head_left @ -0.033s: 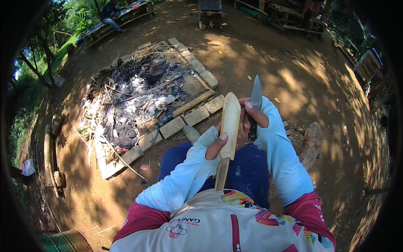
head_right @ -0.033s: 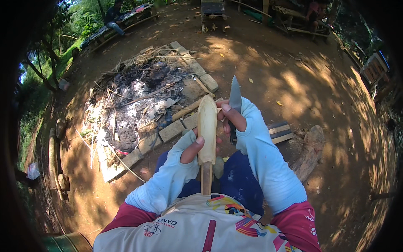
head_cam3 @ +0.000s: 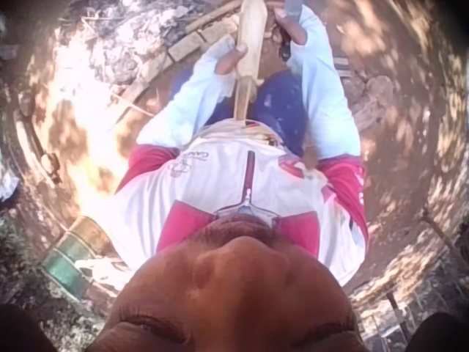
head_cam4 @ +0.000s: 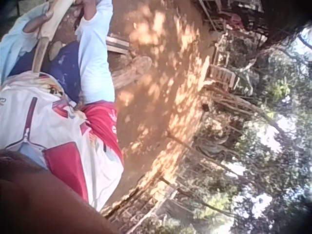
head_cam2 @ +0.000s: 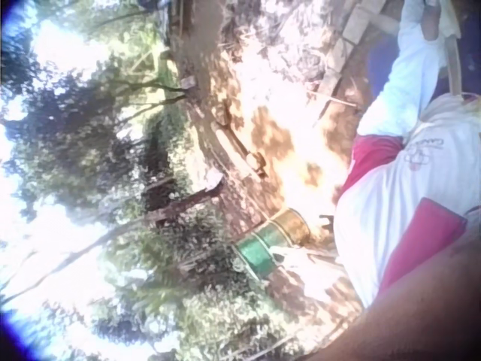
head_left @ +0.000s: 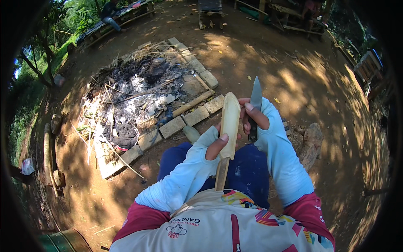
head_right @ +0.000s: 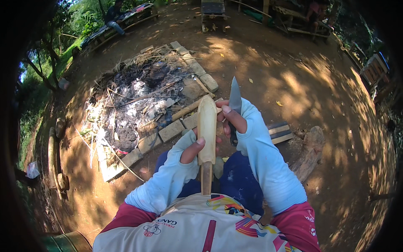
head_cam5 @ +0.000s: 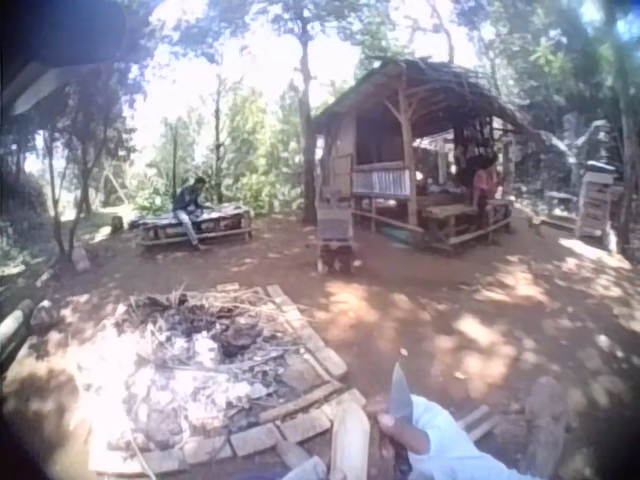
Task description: The person is sitting on the ground outdoors, using a knife to carve a piece of light-colored wood. They hold the wood in their left hand and the knife in their right, carefully shaving off thin layers to shape the object. The person periodically rotates the wood to work on different sides.
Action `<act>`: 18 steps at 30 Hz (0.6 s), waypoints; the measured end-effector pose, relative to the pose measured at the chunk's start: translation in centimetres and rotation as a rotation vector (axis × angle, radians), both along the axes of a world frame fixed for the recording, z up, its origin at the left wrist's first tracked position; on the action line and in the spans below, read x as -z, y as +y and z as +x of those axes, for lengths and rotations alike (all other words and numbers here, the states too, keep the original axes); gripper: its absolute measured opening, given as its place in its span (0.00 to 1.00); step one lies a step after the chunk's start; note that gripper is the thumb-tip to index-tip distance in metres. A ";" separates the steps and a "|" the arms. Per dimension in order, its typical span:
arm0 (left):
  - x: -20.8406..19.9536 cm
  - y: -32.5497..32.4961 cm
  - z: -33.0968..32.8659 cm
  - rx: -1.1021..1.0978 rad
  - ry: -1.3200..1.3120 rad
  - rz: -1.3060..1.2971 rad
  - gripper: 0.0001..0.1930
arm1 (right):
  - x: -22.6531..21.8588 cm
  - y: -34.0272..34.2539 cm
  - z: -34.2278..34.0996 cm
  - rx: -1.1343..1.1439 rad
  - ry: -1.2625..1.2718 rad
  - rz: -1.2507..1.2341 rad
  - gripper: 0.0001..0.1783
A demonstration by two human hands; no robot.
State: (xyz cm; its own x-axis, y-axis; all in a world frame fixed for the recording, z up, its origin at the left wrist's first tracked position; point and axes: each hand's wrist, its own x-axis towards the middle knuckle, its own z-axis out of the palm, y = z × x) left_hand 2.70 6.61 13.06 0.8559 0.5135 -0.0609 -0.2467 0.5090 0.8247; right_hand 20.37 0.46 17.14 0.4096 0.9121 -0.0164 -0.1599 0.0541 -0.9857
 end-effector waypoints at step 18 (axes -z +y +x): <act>0.9 2.0 -2.0 -0.006 -0.051 -0.106 0.35 | 0.6 -1.4 -1.5 -0.106 -0.033 -0.079 0.34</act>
State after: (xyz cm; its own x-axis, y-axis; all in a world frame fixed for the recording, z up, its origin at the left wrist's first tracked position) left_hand 0.70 8.64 12.13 0.8564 0.5113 -0.0716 -0.2900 0.5911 0.7526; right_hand 18.84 -0.98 16.52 0.3122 0.9468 -0.0779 -0.1277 -0.0394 -0.9910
